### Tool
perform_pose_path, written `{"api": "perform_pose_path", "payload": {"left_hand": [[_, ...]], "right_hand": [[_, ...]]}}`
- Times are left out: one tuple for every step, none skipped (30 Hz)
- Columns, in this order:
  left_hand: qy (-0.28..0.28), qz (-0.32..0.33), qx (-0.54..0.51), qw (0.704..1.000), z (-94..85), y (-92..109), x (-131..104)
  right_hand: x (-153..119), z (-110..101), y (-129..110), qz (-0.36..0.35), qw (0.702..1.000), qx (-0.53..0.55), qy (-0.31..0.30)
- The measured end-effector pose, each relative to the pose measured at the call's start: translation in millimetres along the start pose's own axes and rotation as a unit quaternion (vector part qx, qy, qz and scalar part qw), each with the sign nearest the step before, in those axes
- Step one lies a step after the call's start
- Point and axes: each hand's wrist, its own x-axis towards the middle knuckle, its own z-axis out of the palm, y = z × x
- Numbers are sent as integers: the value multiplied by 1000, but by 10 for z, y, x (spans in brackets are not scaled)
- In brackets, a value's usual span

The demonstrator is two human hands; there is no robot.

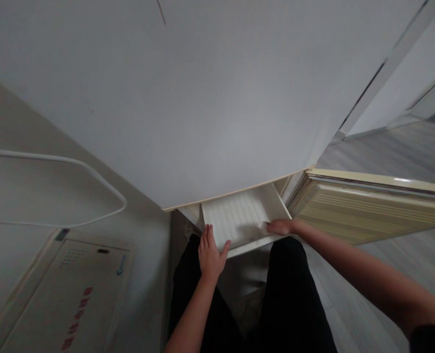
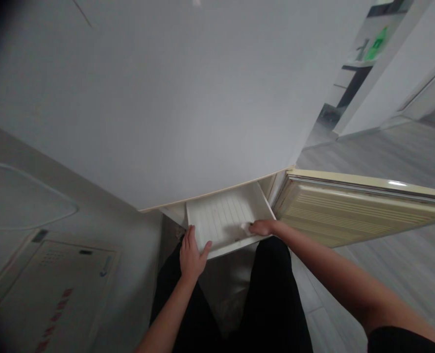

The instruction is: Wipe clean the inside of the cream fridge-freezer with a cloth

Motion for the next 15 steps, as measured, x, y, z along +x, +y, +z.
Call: {"api": "perform_pose_path", "payload": {"left_hand": [[0, -2, 0, 1000, -4, 4, 0], [0, -4, 0, 1000, -8, 7, 0], [0, -6, 0, 1000, -11, 10, 0], [0, -7, 0, 1000, -14, 13, 1], [0, -6, 0, 1000, -16, 15, 1], [0, -4, 1, 1000, -17, 17, 2], [1, -3, 3, 1000, -18, 18, 4], [0, -1, 5, 1000, -19, 20, 5], [-1, 1, 7, 1000, -20, 22, 7], [-2, 3, 8, 1000, -20, 25, 9], [-4, 4, 9, 1000, -21, 28, 10], [-4, 4, 9, 1000, -22, 31, 10], [-5, 4, 8, 1000, -23, 33, 11], [-6, 1, 8, 1000, -24, 36, 11], [-7, -1, 8, 1000, -24, 38, 11]], "right_hand": [[-26, -2, -16, 0, 1000, -1, -5], [-62, -10, -29, 5, 1000, -2, -5], [-111, -24, -42, 18, 1000, -3, 4], [-177, -46, -58, 38, 999, -4, 22], [-259, -74, -83, 62, 997, -4, 48], [-355, -105, -119, 84, 993, -8, 85], [-459, -137, -166, 92, 987, -17, 133], [-565, -167, -220, 83, 978, -36, 190], [-662, -192, -275, 56, 965, -63, 247], [-740, -209, -324, 21, 950, -97, 297], [-791, -216, -357, -14, 934, -134, 331], [-810, -213, -367, -38, 925, -165, 340], [-795, -200, -350, -48, 926, -187, 325], [-747, -178, -305, -43, 937, -199, 284], [-672, -148, -237, -27, 953, -199, 225]]}}
